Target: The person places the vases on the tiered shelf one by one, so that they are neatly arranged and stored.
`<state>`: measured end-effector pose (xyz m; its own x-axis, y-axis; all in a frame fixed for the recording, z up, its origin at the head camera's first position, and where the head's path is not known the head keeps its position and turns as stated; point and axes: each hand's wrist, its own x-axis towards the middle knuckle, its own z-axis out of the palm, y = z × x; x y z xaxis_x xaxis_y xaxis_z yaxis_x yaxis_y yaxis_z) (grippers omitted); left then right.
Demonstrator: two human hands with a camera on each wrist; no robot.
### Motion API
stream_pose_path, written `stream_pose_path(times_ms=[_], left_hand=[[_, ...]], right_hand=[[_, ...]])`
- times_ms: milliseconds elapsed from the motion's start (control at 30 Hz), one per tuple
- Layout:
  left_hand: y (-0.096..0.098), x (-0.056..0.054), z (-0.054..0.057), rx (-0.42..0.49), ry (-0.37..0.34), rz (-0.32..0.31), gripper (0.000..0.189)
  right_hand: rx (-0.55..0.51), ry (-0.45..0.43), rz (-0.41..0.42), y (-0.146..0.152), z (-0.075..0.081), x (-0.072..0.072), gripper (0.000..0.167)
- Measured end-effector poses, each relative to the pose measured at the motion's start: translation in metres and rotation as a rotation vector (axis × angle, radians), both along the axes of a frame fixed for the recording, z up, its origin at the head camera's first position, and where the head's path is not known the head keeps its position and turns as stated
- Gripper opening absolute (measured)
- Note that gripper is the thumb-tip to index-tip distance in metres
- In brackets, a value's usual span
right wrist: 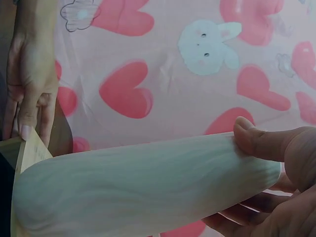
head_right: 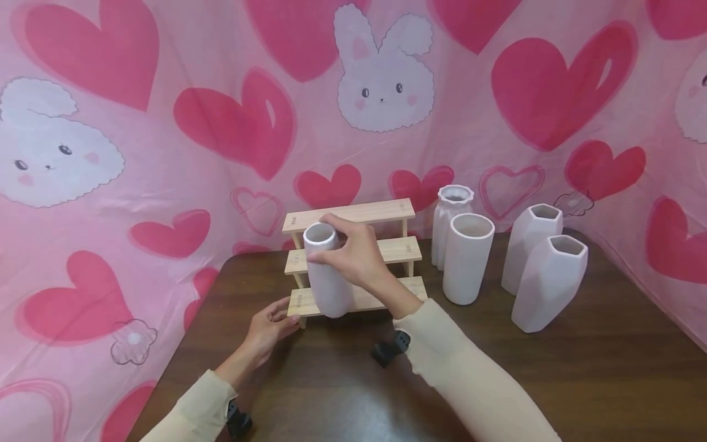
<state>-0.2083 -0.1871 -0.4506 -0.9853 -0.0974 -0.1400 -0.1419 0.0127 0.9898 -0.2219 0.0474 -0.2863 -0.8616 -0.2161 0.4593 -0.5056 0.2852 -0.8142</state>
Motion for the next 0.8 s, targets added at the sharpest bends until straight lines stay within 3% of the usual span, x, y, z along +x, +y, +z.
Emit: stream_pose_path(times_ms=[200, 800], left_hand=[[0.0, 0.0, -0.002, -0.014, -0.012, 0.009, 0.053], [0.0, -0.002, -0.004, 0.003, -0.012, 0.009, 0.053]], right_hand=[[-0.029, 0.003, 0.009, -0.011, -0.004, -0.011, 0.054], [0.073, -0.016, 0.011, -0.025, -0.002, -0.028, 0.058]])
